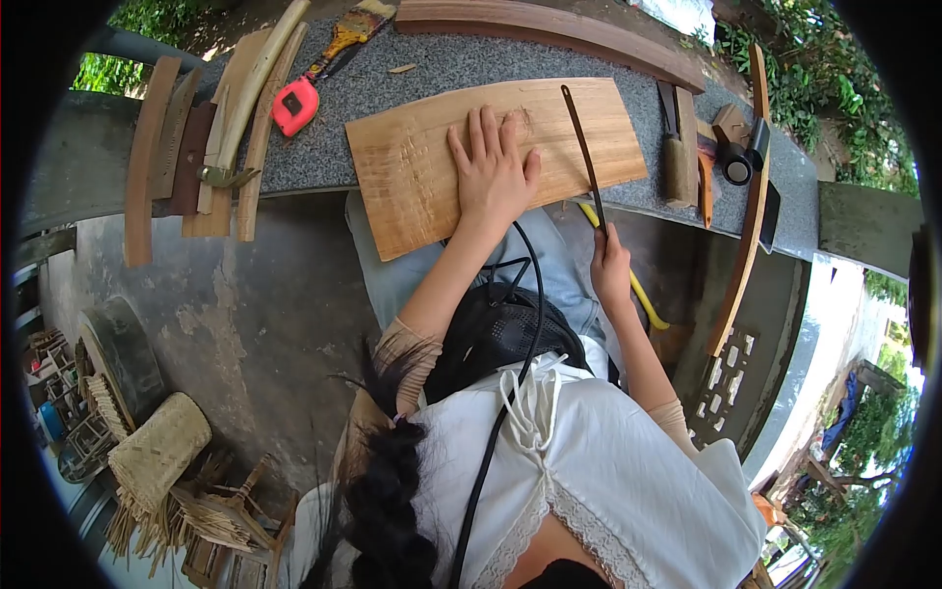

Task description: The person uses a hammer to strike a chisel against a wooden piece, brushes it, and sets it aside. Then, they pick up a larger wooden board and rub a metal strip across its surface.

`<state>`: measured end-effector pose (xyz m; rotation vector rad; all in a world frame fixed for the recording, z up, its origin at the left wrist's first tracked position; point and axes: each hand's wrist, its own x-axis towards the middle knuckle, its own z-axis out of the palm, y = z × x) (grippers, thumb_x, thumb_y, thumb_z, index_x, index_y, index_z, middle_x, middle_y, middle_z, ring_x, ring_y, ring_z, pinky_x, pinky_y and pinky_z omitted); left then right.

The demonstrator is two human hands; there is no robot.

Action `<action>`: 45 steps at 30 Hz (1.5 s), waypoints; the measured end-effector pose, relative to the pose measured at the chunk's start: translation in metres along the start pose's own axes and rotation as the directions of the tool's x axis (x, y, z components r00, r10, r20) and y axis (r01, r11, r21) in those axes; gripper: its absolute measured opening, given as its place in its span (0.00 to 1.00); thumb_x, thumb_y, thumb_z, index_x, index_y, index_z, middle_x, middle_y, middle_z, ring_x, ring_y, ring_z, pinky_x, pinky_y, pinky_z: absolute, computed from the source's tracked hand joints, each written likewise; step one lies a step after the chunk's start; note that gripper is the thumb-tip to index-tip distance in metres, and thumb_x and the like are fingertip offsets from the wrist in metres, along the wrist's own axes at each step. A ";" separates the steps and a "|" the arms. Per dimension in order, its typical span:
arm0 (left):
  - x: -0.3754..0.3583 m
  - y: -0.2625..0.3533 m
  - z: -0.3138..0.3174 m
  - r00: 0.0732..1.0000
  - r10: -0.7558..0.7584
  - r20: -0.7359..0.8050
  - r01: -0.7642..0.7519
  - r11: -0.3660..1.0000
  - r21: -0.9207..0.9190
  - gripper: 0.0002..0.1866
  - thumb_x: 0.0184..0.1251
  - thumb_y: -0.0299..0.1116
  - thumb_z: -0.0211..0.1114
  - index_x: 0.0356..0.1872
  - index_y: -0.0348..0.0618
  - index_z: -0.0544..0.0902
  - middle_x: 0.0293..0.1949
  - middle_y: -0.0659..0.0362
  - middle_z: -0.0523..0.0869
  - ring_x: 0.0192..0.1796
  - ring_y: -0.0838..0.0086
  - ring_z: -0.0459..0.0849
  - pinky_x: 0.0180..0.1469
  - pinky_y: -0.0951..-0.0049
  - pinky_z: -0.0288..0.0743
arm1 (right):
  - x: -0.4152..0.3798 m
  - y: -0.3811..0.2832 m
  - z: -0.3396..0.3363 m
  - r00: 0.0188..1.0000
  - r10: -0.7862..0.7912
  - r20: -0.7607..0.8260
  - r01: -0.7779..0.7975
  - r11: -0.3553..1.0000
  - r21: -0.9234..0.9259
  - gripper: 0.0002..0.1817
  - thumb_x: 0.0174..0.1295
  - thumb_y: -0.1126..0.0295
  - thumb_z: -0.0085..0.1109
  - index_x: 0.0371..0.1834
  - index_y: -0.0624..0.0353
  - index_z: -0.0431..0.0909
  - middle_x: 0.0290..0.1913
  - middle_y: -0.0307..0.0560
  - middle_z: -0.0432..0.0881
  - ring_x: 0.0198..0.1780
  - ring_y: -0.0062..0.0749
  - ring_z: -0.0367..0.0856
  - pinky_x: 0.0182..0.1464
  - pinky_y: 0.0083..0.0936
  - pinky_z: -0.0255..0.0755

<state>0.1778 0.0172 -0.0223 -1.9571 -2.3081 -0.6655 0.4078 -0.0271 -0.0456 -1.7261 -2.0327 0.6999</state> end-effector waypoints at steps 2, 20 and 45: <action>0.001 0.000 0.000 1.000 0.005 -0.006 -0.005 1.000 -0.006 0.32 0.71 0.52 0.50 0.65 0.36 0.67 0.68 0.40 0.63 0.74 0.50 0.56 0.72 0.38 0.41 | -0.013 0.010 0.006 0.998 0.058 -0.007 -0.058 0.998 0.032 0.07 0.71 0.69 0.48 0.42 0.61 0.70 0.24 0.66 0.76 0.30 0.65 0.78 0.29 0.53 0.66; 0.000 0.001 0.000 1.000 0.005 -0.016 -0.006 1.000 -0.013 0.31 0.70 0.51 0.51 0.64 0.36 0.67 0.68 0.39 0.64 0.74 0.49 0.56 0.72 0.37 0.41 | -0.060 0.062 0.000 0.996 0.075 0.042 -0.074 0.997 -0.013 0.08 0.71 0.69 0.50 0.45 0.63 0.72 0.25 0.67 0.77 0.31 0.65 0.78 0.30 0.49 0.68; 0.001 -0.001 -0.001 1.000 0.005 -0.013 -0.006 1.000 -0.008 0.31 0.70 0.51 0.51 0.64 0.36 0.67 0.68 0.40 0.63 0.74 0.50 0.56 0.72 0.38 0.41 | -0.002 -0.006 -0.003 0.995 0.084 0.053 -0.087 0.995 0.057 0.07 0.71 0.69 0.49 0.45 0.62 0.71 0.27 0.67 0.78 0.33 0.65 0.79 0.32 0.51 0.69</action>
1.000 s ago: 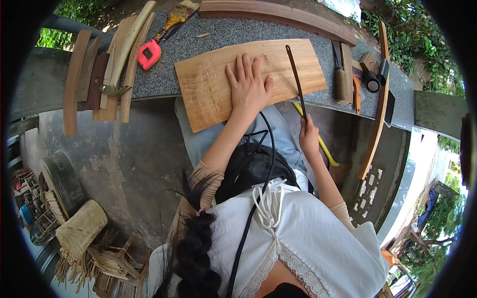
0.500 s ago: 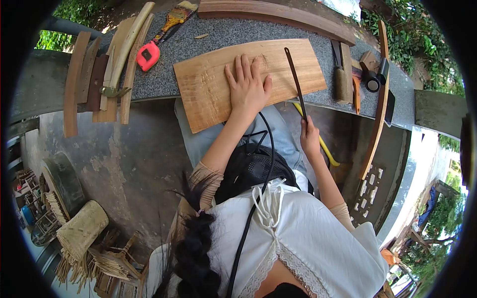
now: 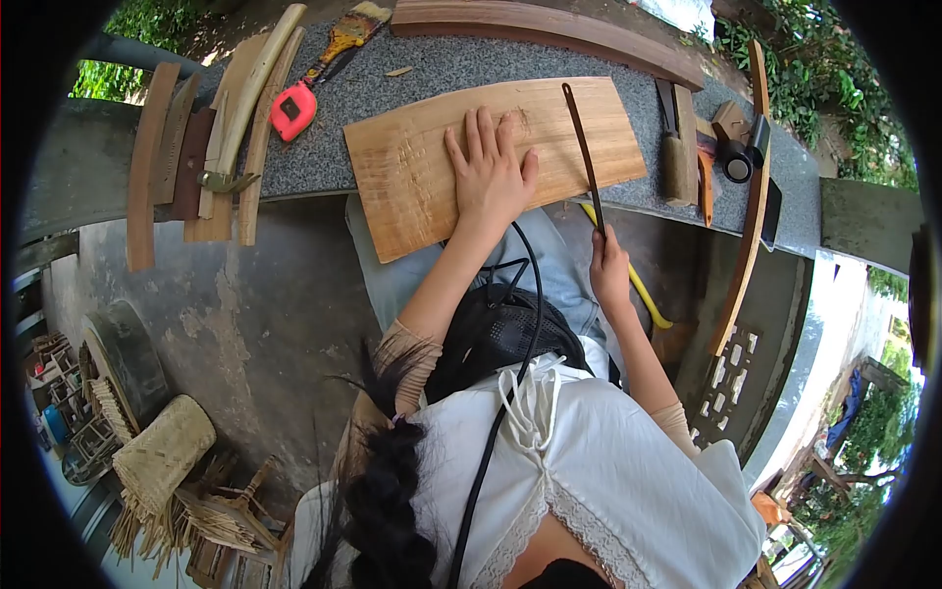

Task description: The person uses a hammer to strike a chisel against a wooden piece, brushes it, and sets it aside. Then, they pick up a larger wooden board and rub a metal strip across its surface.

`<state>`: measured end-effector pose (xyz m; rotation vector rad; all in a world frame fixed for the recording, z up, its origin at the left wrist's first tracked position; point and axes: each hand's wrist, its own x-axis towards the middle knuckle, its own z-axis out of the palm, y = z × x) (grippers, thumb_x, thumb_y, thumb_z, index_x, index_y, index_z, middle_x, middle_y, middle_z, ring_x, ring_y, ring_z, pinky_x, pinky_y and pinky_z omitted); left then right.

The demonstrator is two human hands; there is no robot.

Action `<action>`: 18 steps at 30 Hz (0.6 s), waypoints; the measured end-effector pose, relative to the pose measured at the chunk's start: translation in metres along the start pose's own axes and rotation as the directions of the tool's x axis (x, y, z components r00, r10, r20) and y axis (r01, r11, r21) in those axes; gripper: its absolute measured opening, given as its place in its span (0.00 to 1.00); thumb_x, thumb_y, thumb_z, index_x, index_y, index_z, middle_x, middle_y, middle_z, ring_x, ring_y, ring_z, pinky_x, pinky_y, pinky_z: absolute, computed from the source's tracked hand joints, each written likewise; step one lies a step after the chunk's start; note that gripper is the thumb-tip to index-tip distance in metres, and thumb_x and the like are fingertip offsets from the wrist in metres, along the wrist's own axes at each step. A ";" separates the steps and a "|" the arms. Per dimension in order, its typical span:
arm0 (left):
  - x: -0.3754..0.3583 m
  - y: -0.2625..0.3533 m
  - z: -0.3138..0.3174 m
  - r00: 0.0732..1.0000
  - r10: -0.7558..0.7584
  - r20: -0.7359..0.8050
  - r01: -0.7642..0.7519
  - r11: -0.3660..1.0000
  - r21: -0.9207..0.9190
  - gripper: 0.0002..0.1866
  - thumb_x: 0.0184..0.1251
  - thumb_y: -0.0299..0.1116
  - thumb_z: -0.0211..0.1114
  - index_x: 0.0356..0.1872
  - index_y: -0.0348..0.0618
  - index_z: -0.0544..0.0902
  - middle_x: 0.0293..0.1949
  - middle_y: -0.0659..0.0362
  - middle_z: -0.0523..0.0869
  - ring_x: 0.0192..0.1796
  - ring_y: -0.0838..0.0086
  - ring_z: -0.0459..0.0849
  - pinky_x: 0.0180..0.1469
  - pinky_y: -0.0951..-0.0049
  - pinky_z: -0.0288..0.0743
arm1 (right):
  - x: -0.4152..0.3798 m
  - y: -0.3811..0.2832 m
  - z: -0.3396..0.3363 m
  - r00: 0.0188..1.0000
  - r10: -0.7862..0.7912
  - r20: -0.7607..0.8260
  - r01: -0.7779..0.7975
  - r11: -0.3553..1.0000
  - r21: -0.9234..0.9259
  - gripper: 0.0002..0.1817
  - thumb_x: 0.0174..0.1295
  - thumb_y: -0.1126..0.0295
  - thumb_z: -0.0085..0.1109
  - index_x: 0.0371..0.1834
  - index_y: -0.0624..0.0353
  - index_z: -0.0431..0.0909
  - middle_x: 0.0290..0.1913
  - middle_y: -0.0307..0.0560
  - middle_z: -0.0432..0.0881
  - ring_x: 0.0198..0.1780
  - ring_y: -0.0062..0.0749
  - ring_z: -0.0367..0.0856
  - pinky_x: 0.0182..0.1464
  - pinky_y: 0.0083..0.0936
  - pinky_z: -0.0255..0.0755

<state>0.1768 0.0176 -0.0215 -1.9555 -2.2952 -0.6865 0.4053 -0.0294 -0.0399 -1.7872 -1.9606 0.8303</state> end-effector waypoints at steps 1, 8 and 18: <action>0.000 0.001 0.001 1.000 0.000 0.000 0.000 1.000 -0.006 0.31 0.70 0.51 0.51 0.64 0.36 0.67 0.68 0.40 0.63 0.74 0.50 0.56 0.72 0.38 0.41 | -0.006 0.004 -0.002 1.000 0.016 -0.002 -0.016 1.000 -0.004 0.07 0.71 0.69 0.48 0.45 0.61 0.71 0.26 0.66 0.78 0.33 0.65 0.79 0.32 0.51 0.69; 0.000 0.001 0.000 1.000 0.001 0.011 -0.001 1.000 0.001 0.31 0.70 0.51 0.51 0.64 0.36 0.67 0.68 0.40 0.63 0.74 0.50 0.56 0.73 0.38 0.41 | -0.047 0.076 0.001 0.999 -0.013 0.031 0.016 0.996 -0.086 0.07 0.72 0.69 0.47 0.44 0.60 0.71 0.26 0.66 0.78 0.32 0.64 0.79 0.31 0.51 0.69; 0.002 0.001 0.000 1.000 -0.002 0.010 0.002 1.000 -0.001 0.31 0.70 0.51 0.51 0.65 0.36 0.67 0.68 0.39 0.63 0.74 0.49 0.56 0.73 0.39 0.40 | -0.031 0.051 0.009 1.000 0.031 0.003 -0.031 0.998 -0.048 0.06 0.71 0.70 0.49 0.43 0.61 0.71 0.25 0.66 0.77 0.31 0.65 0.78 0.30 0.52 0.66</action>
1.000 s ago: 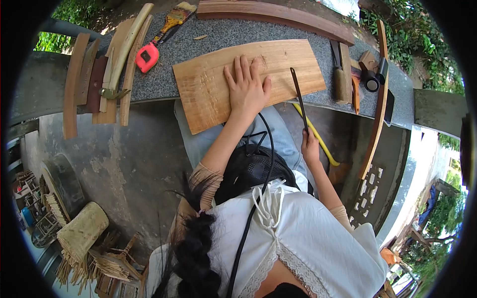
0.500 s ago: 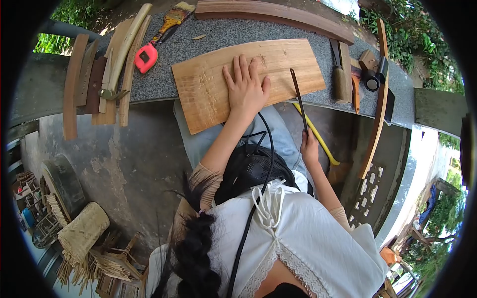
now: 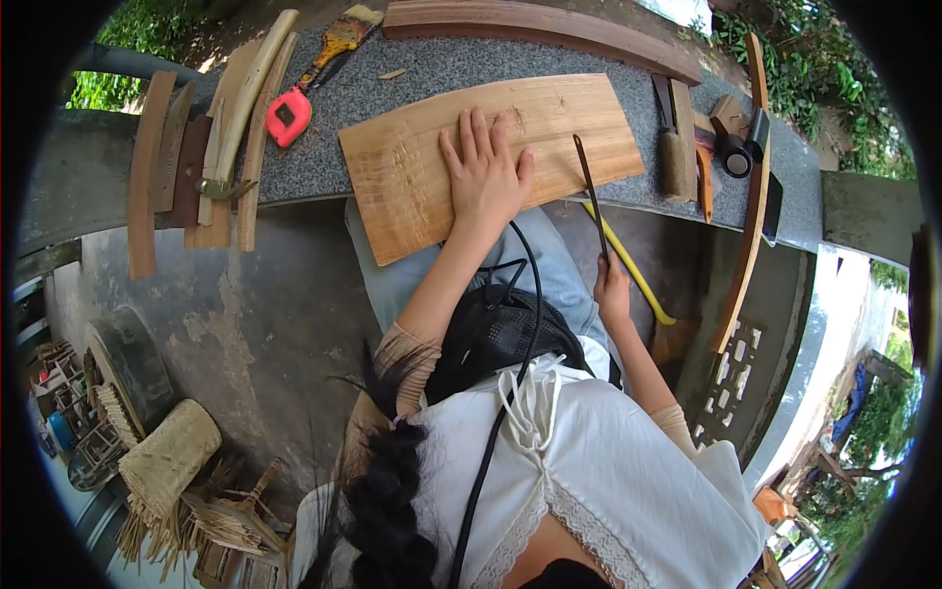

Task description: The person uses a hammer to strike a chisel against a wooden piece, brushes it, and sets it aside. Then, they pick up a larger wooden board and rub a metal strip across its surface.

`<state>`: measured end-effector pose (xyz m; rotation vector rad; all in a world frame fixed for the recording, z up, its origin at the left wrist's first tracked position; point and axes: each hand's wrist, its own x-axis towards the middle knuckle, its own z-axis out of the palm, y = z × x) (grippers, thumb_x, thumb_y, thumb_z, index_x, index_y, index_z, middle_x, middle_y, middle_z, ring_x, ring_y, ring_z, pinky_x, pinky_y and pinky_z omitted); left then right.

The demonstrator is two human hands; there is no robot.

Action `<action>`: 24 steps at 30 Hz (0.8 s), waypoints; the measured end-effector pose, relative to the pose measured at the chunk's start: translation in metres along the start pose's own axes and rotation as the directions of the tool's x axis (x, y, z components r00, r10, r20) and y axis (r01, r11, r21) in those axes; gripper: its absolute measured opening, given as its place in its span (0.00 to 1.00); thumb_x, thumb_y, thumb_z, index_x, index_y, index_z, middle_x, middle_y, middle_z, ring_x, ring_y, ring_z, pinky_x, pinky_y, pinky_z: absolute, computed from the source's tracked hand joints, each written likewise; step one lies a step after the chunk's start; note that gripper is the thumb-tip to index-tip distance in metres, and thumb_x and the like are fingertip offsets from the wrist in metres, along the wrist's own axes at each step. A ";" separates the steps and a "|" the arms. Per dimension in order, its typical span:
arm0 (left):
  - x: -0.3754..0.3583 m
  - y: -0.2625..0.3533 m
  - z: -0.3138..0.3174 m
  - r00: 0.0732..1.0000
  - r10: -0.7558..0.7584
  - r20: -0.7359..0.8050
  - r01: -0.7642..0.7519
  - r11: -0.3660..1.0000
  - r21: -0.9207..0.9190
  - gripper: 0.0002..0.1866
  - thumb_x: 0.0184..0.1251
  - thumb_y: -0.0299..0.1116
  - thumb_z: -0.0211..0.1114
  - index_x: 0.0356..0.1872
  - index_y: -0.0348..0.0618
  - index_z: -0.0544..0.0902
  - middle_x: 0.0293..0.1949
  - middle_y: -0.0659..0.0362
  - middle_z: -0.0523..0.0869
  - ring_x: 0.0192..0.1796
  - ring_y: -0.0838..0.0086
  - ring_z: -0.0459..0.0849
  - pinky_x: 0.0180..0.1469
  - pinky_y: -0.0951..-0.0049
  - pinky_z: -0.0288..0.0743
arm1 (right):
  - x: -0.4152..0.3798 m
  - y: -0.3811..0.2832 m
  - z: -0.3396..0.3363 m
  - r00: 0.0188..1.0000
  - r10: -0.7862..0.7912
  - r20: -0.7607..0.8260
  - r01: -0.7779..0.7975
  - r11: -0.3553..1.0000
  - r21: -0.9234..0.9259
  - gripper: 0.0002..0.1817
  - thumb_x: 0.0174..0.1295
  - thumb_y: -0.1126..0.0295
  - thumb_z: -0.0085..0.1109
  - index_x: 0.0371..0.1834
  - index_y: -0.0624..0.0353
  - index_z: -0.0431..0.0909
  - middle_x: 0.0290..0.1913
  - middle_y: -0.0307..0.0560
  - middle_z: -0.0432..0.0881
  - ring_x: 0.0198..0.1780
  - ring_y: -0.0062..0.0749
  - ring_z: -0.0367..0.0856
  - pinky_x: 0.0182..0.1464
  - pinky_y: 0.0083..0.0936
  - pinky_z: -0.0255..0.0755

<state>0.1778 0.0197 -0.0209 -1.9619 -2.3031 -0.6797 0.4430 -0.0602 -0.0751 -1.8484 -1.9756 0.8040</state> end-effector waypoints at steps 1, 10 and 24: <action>-0.001 0.000 0.000 1.000 -0.003 0.003 0.003 1.000 -0.001 0.32 0.70 0.51 0.51 0.65 0.36 0.67 0.68 0.39 0.63 0.74 0.49 0.56 0.73 0.39 0.40 | -0.012 0.016 0.000 1.000 0.003 -0.002 -0.003 1.000 -0.002 0.06 0.71 0.70 0.49 0.43 0.61 0.71 0.25 0.66 0.77 0.31 0.65 0.78 0.30 0.52 0.66; 0.000 0.000 -0.002 1.000 0.006 0.005 -0.006 1.000 0.027 0.31 0.70 0.51 0.52 0.65 0.36 0.67 0.68 0.40 0.64 0.74 0.50 0.56 0.72 0.38 0.42 | 0.032 -0.041 -0.003 0.997 -0.074 -0.035 0.077 0.992 0.104 0.08 0.71 0.68 0.49 0.43 0.63 0.71 0.26 0.67 0.77 0.32 0.65 0.78 0.30 0.50 0.66; 0.000 -0.001 0.000 1.000 0.021 -0.007 -0.021 1.000 0.000 0.31 0.69 0.51 0.52 0.64 0.36 0.68 0.67 0.41 0.64 0.74 0.51 0.56 0.73 0.39 0.42 | 0.028 -0.026 -0.002 0.998 -0.056 -0.016 0.057 0.997 0.056 0.09 0.71 0.67 0.50 0.45 0.61 0.72 0.27 0.66 0.78 0.33 0.66 0.78 0.32 0.51 0.68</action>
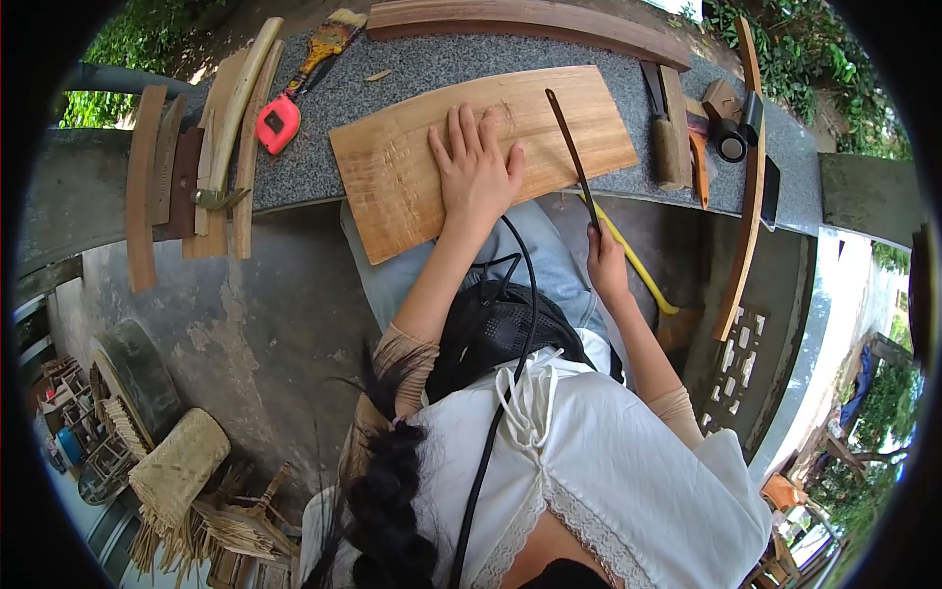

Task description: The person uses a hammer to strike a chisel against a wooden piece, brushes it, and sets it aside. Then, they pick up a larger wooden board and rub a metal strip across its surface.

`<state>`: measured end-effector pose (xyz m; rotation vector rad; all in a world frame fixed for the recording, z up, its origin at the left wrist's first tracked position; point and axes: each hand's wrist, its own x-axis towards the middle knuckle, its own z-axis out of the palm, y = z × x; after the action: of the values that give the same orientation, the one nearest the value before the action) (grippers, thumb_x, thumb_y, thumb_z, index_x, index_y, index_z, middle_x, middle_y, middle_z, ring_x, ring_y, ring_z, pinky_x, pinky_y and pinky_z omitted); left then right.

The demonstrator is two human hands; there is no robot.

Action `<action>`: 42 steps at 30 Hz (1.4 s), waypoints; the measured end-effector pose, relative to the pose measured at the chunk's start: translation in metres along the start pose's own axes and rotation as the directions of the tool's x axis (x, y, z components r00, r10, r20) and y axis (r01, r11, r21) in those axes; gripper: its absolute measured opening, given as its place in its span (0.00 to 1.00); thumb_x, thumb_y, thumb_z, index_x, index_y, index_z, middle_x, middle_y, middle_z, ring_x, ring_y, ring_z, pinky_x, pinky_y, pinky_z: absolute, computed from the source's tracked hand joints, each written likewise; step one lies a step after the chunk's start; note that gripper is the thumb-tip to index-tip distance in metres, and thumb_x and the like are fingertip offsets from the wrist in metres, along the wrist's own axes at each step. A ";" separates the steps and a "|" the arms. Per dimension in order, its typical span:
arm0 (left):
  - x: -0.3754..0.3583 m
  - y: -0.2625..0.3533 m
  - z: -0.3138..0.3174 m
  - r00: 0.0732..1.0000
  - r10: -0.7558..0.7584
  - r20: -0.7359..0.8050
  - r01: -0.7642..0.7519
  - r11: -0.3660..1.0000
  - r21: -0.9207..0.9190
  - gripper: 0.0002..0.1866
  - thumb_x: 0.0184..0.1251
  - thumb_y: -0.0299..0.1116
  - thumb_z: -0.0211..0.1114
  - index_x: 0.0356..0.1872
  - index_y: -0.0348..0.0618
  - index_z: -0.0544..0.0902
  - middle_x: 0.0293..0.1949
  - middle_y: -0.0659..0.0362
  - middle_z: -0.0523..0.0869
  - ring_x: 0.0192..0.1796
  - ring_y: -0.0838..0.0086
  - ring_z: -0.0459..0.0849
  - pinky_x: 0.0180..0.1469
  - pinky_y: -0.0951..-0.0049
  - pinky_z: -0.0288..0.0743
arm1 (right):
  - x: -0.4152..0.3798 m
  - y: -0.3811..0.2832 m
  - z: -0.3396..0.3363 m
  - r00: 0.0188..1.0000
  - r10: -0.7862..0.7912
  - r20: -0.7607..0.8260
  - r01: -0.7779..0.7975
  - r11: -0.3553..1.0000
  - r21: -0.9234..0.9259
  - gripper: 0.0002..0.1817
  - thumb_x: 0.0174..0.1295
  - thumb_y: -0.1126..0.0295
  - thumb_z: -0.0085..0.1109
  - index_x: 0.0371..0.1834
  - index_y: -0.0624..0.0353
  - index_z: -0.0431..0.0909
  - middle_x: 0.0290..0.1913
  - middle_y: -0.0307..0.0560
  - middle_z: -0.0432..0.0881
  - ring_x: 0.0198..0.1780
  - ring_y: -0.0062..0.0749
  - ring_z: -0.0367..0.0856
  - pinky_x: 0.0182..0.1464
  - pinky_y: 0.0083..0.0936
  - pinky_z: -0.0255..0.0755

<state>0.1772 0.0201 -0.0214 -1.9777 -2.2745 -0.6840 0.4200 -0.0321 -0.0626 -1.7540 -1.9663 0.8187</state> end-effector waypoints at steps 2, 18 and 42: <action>-0.001 -0.001 0.000 1.000 -0.002 -0.003 0.002 1.000 0.004 0.31 0.69 0.51 0.52 0.64 0.36 0.68 0.67 0.41 0.64 0.74 0.51 0.56 0.73 0.39 0.42 | 0.006 -0.001 0.006 0.999 -0.042 -0.031 0.043 0.999 0.022 0.08 0.71 0.68 0.50 0.44 0.62 0.72 0.26 0.66 0.78 0.33 0.65 0.78 0.32 0.51 0.68; -0.001 -0.002 -0.001 1.000 -0.004 0.006 0.004 1.000 0.010 0.32 0.69 0.51 0.52 0.65 0.36 0.67 0.68 0.41 0.64 0.74 0.50 0.57 0.73 0.40 0.42 | 0.001 -0.003 0.005 1.000 -0.002 0.002 0.002 0.999 0.037 0.08 0.71 0.69 0.50 0.45 0.62 0.72 0.27 0.66 0.79 0.31 0.64 0.79 0.30 0.49 0.68; 0.000 0.000 -0.001 1.000 -0.001 0.011 0.001 1.000 0.015 0.31 0.70 0.51 0.51 0.65 0.36 0.67 0.68 0.41 0.64 0.73 0.50 0.57 0.73 0.39 0.42 | -0.023 0.029 -0.006 0.999 0.010 0.044 -0.007 0.998 -0.058 0.07 0.71 0.68 0.50 0.43 0.61 0.71 0.26 0.66 0.77 0.31 0.65 0.78 0.30 0.49 0.67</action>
<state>0.1768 0.0201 -0.0208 -1.9789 -2.2801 -0.6559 0.4492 -0.0522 -0.0748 -1.7928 -2.0317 0.8178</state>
